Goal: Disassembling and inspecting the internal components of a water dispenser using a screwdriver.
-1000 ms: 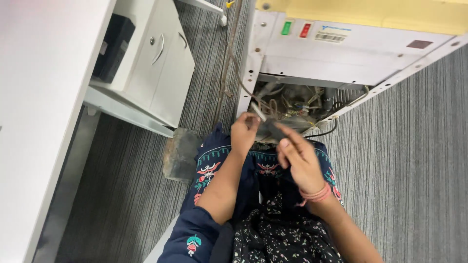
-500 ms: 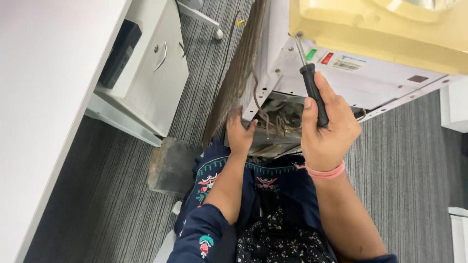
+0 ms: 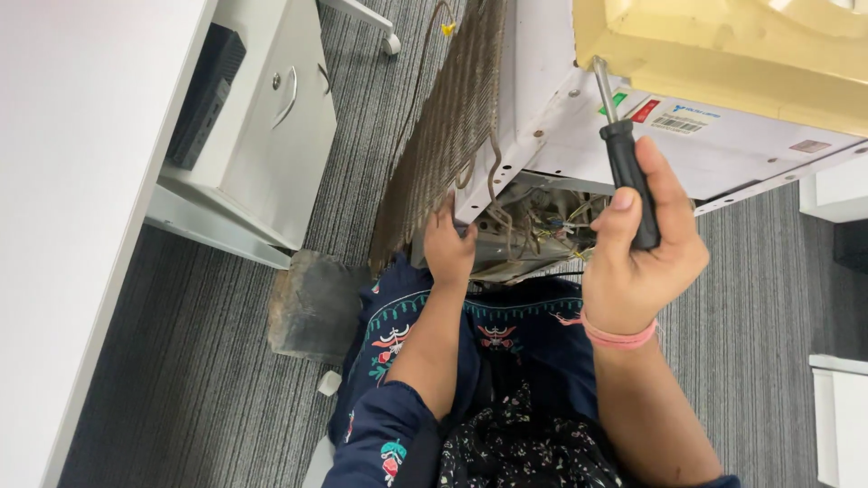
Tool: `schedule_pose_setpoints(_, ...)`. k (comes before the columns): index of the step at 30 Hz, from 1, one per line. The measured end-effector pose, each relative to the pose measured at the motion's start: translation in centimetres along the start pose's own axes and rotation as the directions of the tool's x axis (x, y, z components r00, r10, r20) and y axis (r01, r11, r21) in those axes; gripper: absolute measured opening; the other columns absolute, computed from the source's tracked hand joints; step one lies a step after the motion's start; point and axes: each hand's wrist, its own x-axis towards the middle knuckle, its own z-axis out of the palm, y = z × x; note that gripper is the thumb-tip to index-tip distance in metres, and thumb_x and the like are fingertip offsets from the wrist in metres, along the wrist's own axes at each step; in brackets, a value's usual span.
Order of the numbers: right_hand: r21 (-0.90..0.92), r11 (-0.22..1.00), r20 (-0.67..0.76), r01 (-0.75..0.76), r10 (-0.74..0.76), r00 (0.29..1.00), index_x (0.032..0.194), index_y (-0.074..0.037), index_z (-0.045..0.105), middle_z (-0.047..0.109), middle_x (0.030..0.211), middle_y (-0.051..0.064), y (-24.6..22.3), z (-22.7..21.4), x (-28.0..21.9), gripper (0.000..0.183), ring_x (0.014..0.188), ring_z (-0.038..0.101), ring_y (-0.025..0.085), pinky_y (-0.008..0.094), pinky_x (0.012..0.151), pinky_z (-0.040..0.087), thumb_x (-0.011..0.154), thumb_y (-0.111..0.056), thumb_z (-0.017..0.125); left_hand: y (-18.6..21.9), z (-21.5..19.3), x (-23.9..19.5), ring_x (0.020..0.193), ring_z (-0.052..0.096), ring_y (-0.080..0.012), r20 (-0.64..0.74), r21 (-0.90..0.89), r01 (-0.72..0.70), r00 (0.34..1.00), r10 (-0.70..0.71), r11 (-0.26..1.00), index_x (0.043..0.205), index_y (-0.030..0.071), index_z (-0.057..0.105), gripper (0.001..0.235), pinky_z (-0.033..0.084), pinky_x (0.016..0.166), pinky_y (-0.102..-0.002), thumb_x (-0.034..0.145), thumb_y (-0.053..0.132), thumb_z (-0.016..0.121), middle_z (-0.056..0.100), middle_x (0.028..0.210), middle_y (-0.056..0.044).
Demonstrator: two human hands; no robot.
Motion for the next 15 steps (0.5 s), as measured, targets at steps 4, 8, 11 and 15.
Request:
schedule_pose_setpoints(4, 0.108, 0.993, -0.036, -0.054, 0.058, 0.998, 0.147, 0.008, 0.059, 0.07, 0.123, 0.011, -0.5, 0.1, -0.2, 0.032, 0.077, 0.06, 0.006, 0.02, 0.07, 0.052, 0.118, -0.006, 0.06, -0.3, 0.2, 0.0, 0.126, 0.057, -0.0396, 0.03, 0.034, -0.002, 1.0, 0.001, 0.999, 0.146, 0.014, 0.052, 0.072, 0.047, 0.106, -0.047, 0.08, 0.022, 0.078, 0.061, 0.134, -0.021)
schedule_pose_setpoints(8, 0.117, 0.991, -0.021, -0.065, 0.068, 0.997, 0.144, 0.009, 0.059, 0.068, 0.115, 0.01, -0.1, 0.0, -0.6, 0.03, 0.076, 0.061, 0.006, 0.019, 0.067, 0.05, 0.118, -0.005, 0.058, 0.0, 0.0, 0.1, 0.127, 0.056, -0.0389, 0.072, 0.084, 0.057, 0.995, -0.063, 0.995, 0.148, 0.015, 0.05, 0.073, 0.046, 0.105, -0.047, 0.081, 0.024, 0.078, 0.059, 0.135, -0.02)
schedule_pose_setpoints(11, 0.117, 0.991, -0.038, -0.069, 0.074, 0.997, 0.143, 0.01, 0.059, 0.069, 0.117, 0.01, -0.5, 0.2, -0.3, 0.03, 0.075, 0.061, 0.006, 0.019, 0.067, 0.051, 0.117, -0.005, 0.058, 0.5, -0.4, 0.0, 0.128, 0.055, -0.0392, 0.056, 0.071, 0.035, 0.998, -0.039, 0.997, 0.148, 0.015, 0.05, 0.073, 0.046, 0.106, -0.046, 0.081, 0.023, 0.077, 0.059, 0.137, -0.02)
schedule_pose_setpoints(15, 0.088, 0.994, -0.033, -0.067, 0.071, 0.997, 0.146, 0.009, 0.059, 0.068, 0.119, 0.01, -1.8, -0.4, 0.2, 0.033, 0.075, 0.061, 0.007, 0.02, 0.068, 0.052, 0.115, -0.004, 0.058, 0.3, -0.2, 0.0, 0.128, 0.055, -0.0398, 0.058, 0.073, 0.017, 0.998, -0.021, 0.997, 0.147, 0.014, 0.05, 0.073, 0.046, 0.106, -0.046, 0.08, 0.022, 0.077, 0.059, 0.137, -0.02)
